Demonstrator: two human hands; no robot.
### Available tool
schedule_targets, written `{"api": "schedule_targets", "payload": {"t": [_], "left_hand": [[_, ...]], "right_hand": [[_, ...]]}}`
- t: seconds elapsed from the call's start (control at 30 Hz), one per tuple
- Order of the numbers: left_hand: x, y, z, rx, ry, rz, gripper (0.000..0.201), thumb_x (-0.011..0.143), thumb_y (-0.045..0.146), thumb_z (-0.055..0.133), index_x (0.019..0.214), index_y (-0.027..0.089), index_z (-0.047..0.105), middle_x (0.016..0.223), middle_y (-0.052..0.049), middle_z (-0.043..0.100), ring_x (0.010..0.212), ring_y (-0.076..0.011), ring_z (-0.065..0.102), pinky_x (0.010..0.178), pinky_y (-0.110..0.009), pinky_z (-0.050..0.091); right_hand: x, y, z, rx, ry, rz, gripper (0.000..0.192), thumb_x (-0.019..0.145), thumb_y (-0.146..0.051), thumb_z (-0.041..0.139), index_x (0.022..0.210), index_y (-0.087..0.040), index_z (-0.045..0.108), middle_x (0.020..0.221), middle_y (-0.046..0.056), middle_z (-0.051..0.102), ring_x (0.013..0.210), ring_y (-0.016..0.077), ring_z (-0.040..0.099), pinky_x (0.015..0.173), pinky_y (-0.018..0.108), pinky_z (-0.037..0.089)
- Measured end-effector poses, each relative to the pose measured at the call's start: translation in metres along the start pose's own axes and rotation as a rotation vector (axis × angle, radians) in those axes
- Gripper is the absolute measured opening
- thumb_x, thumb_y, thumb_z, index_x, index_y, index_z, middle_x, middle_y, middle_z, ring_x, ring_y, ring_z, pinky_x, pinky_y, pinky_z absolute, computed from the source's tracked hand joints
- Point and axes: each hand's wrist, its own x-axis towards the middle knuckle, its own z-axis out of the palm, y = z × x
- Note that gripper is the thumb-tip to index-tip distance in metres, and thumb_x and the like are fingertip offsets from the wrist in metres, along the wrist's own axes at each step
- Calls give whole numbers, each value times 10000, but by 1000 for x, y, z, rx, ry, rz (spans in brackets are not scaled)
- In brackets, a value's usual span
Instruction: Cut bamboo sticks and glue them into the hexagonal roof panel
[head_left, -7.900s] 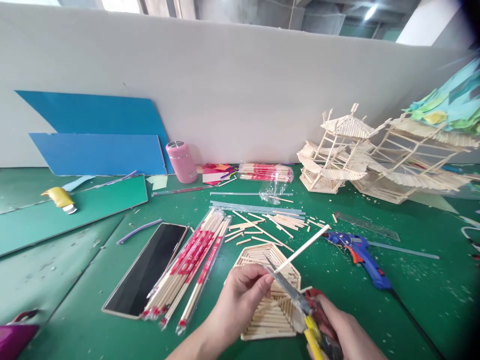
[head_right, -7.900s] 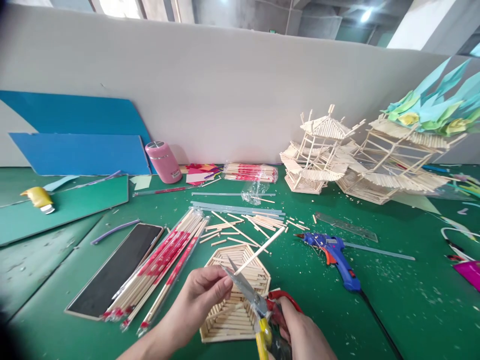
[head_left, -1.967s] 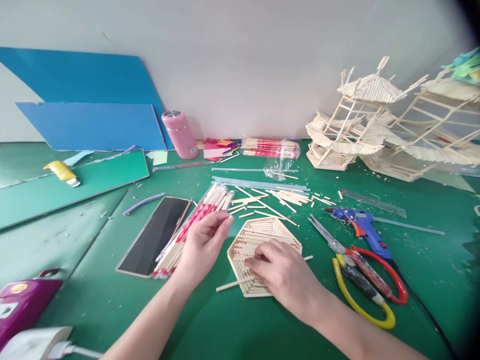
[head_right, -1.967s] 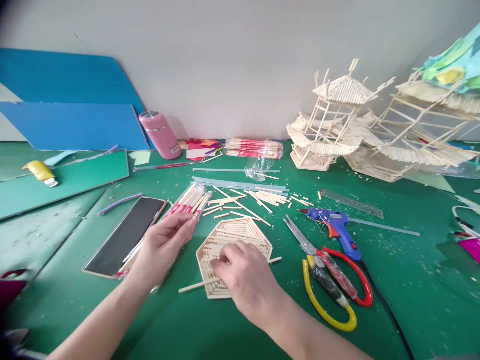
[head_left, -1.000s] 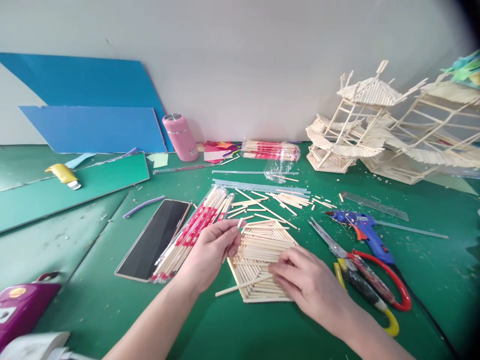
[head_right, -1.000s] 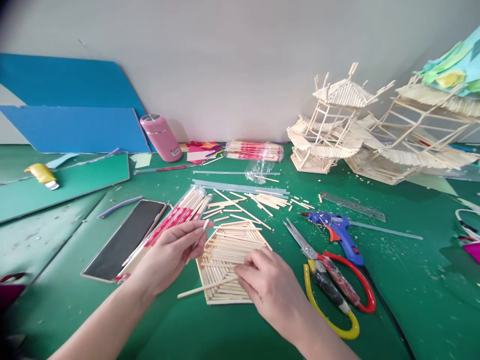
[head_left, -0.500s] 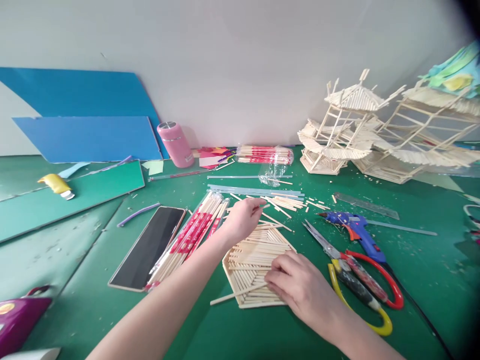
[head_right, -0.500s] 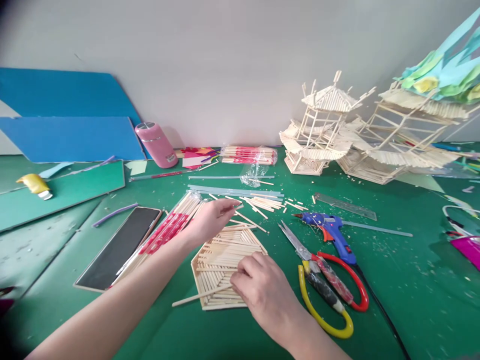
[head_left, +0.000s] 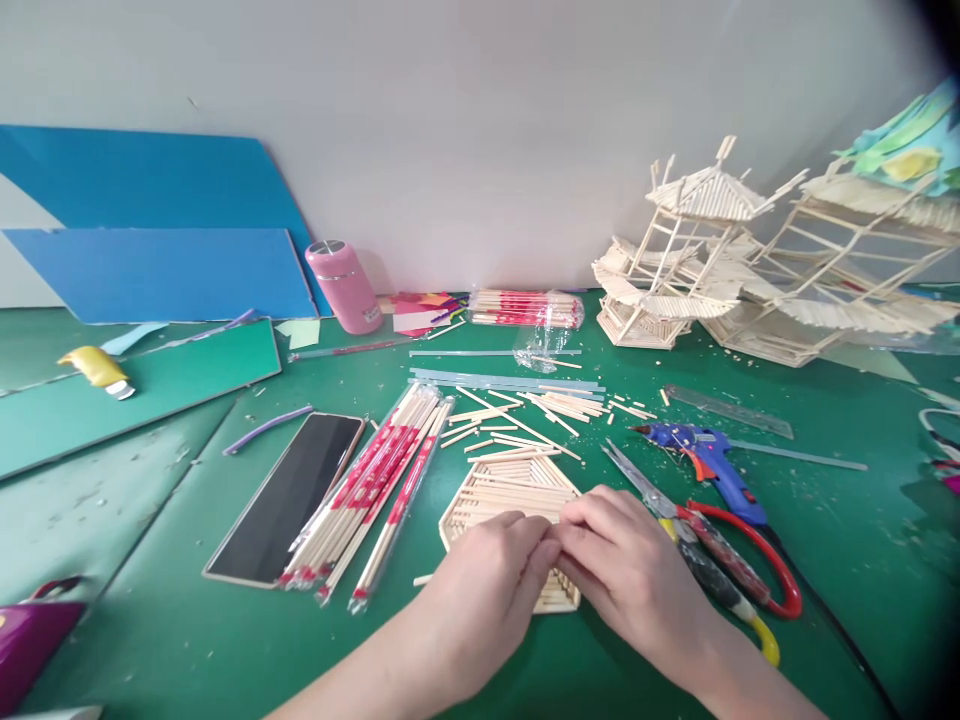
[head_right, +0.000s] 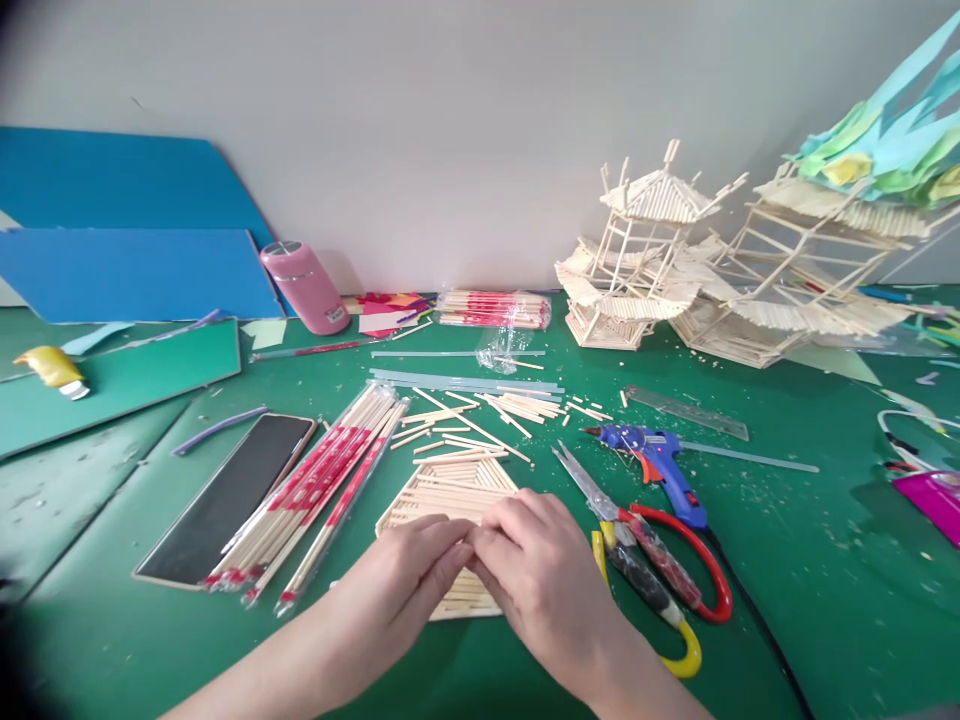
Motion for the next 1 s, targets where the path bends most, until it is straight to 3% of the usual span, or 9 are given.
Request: {"api": "schedule_targets", "payload": {"t": [0.13,0.23,0.37,0.47,0.63,0.73,1.0], "left_hand": [[1,-18,-8,-153,84,-43,299,850,279,391,628,163,553,607,-18,494,591,-138,419,558,-258,306],[1,-30,-16,-503,215,-179,238,815,331,469,741,159,616,576,9,449,546,-108,369,495,-230,266],[7,-38,-18,-1043,339,-287,194,773,319,538,841,154,617,488,63,334,439,-56,244,427,-196,177],[11,-40,-16,-1248,397,-260,129,767,251,548,837,155,600,490,59,382,409,-37,264,423,-184,195],[11,-50,-20,-1284,548,-206,86,756,196,554,777,123,594,528,30,465,427,-45,376,446,-185,282],[10,-59,-24,-1292,600,-191,82,741,187,570,765,111,594,549,15,502,436,-53,412,442,-184,295],[8,-64,-25,-1378,552,-171,117,794,226,526,821,129,583,561,28,508,393,-21,348,427,-173,278]], "right_hand": [[2,20,-14,-64,183,95,157,814,-254,540,947,-204,606,879,52,562,834,193,506,737,345,394],[0,39,-18,-67,305,238,204,818,-252,526,1001,-189,592,939,67,556,883,192,518,778,331,414],[1,46,-7,28,105,281,179,844,-232,474,984,-194,578,888,43,583,825,170,544,725,298,440],[7,38,0,33,-19,274,159,849,-213,458,947,-208,583,852,26,590,803,169,537,703,304,432],[17,22,3,87,-239,126,130,822,-158,492,802,-216,607,783,-2,603,746,147,531,659,281,410],[16,16,10,58,-291,44,112,797,-144,522,765,-208,608,755,-1,603,736,148,525,659,285,392],[20,0,18,-153,-327,-5,146,786,-128,493,703,-190,596,705,5,600,692,148,527,642,292,373]]}}
